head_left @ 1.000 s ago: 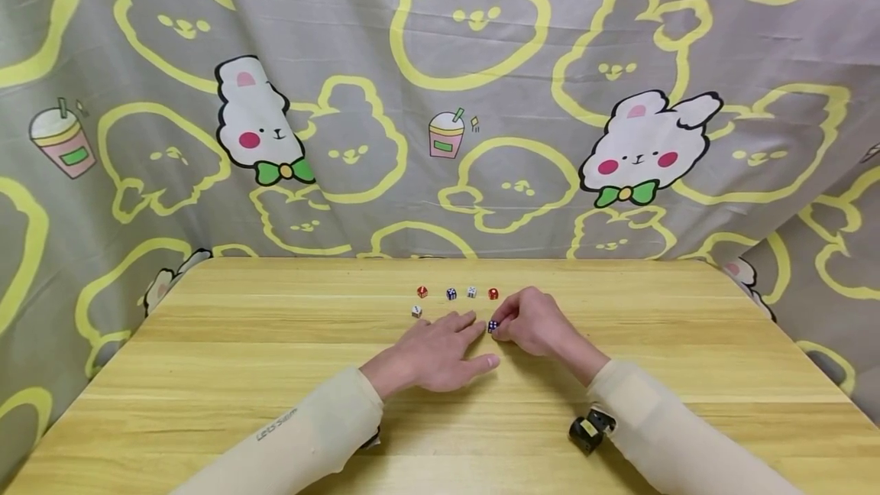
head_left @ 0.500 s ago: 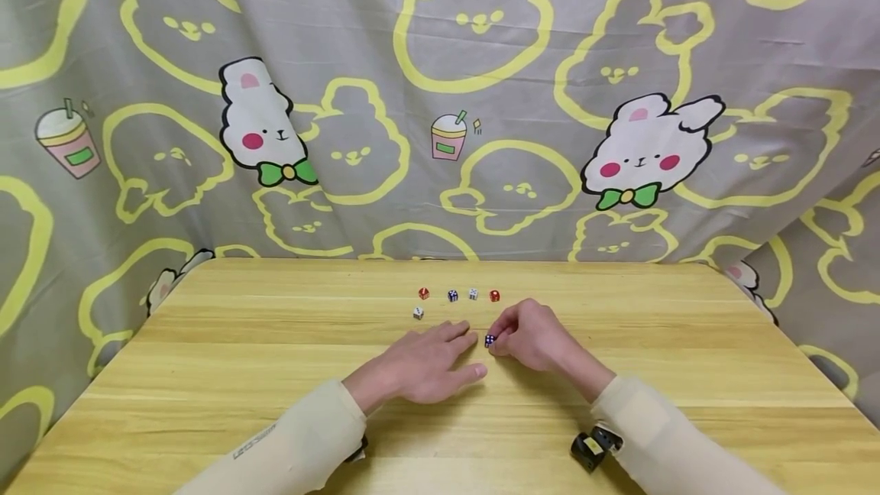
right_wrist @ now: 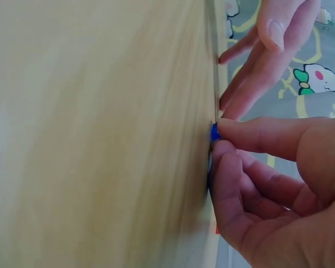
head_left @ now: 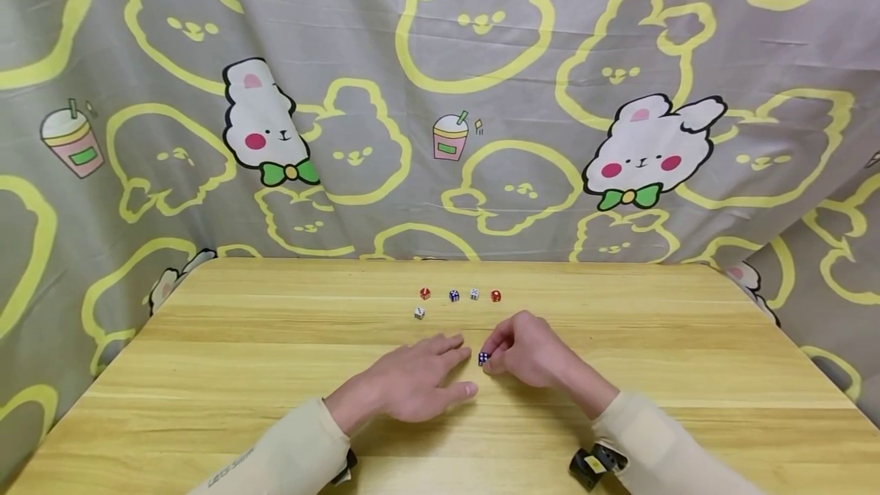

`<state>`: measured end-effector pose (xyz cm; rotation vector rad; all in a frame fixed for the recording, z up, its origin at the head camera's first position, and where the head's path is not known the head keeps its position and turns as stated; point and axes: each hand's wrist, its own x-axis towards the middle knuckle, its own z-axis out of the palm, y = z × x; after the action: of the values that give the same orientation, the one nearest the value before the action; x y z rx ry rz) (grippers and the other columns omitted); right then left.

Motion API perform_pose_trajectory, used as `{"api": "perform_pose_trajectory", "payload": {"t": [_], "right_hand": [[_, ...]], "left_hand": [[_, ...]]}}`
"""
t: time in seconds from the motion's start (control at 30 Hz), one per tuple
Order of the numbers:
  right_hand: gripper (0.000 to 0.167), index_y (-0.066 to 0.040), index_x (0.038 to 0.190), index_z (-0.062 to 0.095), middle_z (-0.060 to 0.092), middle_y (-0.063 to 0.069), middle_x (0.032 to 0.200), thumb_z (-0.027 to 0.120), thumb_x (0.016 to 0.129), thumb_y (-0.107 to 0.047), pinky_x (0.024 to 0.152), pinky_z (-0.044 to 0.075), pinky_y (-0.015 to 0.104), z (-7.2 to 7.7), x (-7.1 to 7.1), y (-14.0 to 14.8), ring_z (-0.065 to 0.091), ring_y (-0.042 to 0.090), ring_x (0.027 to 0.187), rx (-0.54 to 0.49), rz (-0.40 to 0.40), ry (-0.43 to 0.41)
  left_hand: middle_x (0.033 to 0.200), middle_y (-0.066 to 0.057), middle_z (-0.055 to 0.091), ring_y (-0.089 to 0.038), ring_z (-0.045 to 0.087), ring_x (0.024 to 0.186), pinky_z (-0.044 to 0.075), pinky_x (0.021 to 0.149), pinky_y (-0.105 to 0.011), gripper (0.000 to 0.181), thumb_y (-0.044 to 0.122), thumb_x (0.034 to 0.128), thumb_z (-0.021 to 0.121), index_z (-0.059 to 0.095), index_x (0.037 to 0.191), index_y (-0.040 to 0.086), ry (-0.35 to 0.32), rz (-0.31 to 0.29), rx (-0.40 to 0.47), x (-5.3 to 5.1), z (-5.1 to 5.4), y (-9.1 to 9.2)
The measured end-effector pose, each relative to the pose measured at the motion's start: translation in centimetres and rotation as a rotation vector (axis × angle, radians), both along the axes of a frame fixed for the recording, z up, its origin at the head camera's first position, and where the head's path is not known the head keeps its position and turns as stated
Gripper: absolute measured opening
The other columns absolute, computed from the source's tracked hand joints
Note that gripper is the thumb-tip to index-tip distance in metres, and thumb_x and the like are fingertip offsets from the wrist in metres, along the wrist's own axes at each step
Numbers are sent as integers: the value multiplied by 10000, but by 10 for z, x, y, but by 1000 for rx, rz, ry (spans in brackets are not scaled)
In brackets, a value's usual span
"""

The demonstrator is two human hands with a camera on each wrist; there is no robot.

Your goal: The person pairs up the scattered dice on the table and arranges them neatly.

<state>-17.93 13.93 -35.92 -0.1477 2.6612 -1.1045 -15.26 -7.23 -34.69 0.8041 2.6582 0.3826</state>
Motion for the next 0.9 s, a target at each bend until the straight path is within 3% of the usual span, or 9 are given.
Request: {"api": "perform_pose_trajectory", "payload": {"t": [0.37,0.57,0.8,0.9], "right_hand": [[175,-127,793,766,675,23,723,907,790,-24,612,453,269,1,13,-5,578,158,684,-36,50,-18],[174,-119,800,775,687,24,718,885,789,16,621,460,268,2,19,-6,580,152,676,-54,64,-40],[167,-113,813,789,692,16,725,863,792,36,585,439,245,0,23,-6,570,144,672,-71,76,-52],[155,-115,816,797,697,3,713,886,787,8,575,432,239,-1,26,-5,568,131,663,-81,93,-54]], "left_hand": [[1664,-69,457,-287,417,1543,401,1245,-510,734,601,1028,582,514,1567,108,-36,37,61,13,7,-3],[1444,-108,601,-237,566,1291,514,1102,-433,723,554,990,677,602,1474,23,-52,75,156,13,8,0],[1116,-69,722,-132,602,893,544,838,-310,580,375,953,789,682,1334,-49,-215,201,389,10,4,2],[920,-10,718,-127,603,784,481,711,-256,485,302,930,818,710,1260,-36,-282,269,467,9,0,4]]}}
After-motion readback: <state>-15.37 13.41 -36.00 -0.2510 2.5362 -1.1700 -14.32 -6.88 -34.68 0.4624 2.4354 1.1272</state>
